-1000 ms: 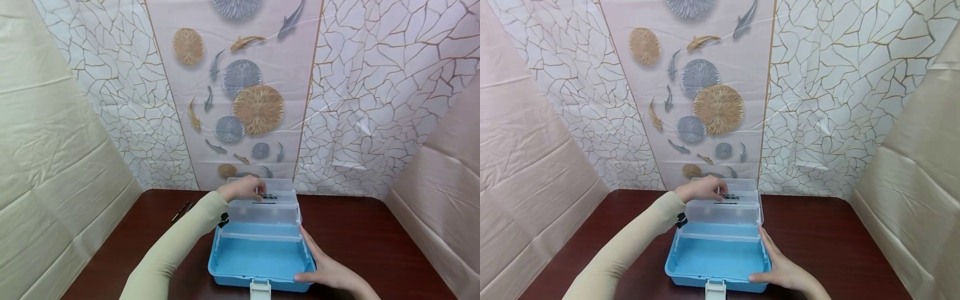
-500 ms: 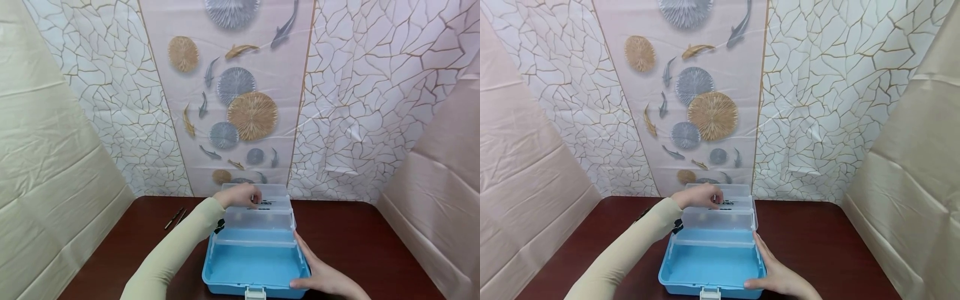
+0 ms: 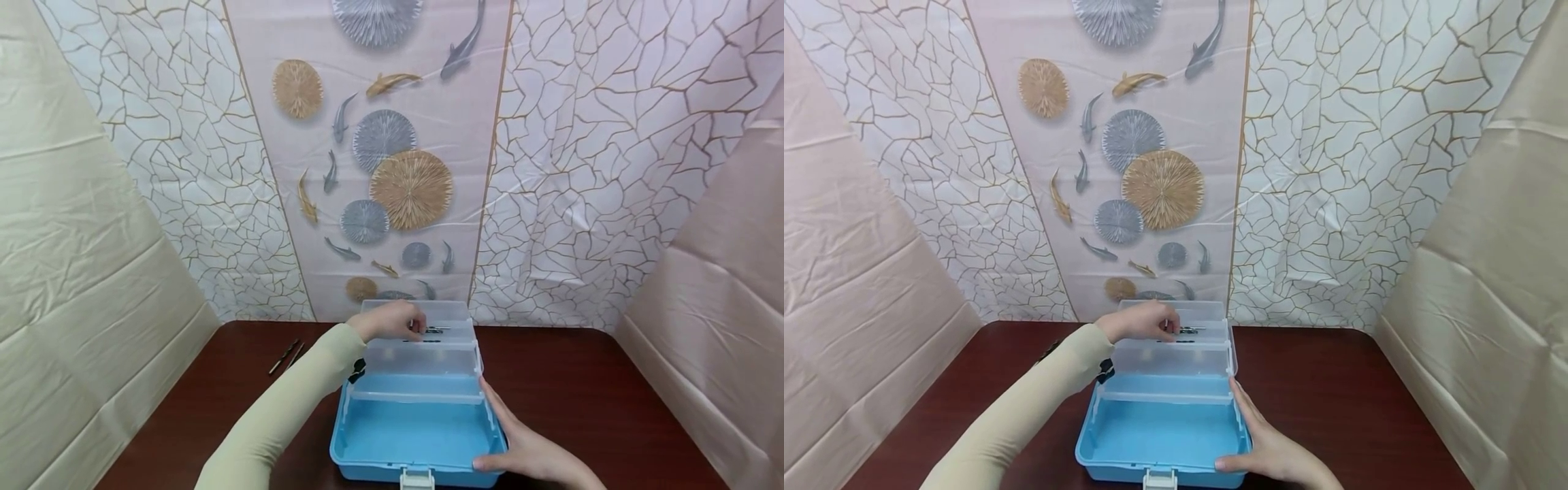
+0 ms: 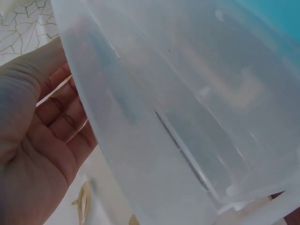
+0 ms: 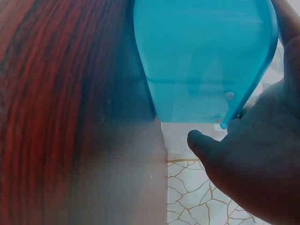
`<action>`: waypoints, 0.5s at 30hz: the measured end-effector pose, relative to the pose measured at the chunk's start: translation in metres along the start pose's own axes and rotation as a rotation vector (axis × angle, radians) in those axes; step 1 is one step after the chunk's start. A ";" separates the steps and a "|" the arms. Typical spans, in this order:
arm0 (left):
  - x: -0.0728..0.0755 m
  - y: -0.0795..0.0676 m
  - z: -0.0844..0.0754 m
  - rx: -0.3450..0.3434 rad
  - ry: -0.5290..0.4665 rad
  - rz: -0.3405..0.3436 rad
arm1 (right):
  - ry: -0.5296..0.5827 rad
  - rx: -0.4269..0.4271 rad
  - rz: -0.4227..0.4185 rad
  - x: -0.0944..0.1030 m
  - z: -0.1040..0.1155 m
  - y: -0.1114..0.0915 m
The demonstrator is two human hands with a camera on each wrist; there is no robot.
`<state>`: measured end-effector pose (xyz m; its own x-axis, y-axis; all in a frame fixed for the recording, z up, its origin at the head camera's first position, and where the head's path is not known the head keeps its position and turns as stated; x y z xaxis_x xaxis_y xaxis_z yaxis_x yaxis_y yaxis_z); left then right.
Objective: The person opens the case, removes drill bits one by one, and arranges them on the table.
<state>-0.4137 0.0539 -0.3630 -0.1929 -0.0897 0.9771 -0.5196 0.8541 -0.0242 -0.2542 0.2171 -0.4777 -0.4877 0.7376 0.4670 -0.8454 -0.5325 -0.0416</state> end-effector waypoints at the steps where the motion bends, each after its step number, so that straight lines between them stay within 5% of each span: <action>1: 0.000 -0.001 0.000 -0.001 -0.003 -0.003 | 0.004 -0.002 0.004 -0.001 0.000 0.000; 15: 0.002 -0.003 0.000 0.029 0.009 -0.065 | -0.002 0.011 0.005 -0.001 0.000 0.002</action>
<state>-0.4124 0.0509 -0.3607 -0.1505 -0.1393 0.9788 -0.5544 0.8316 0.0331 -0.2559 0.2153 -0.4783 -0.4914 0.7343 0.4683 -0.8406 -0.5406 -0.0344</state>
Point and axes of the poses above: each hand's wrist, its own y-axis towards the middle knuckle, its own x-axis out of the back of the hand, z = x × y, the point moved 7 cm from there along y, towards the middle knuckle, and after that the axes turned 2 degrees about z, right-handed, at the moved point
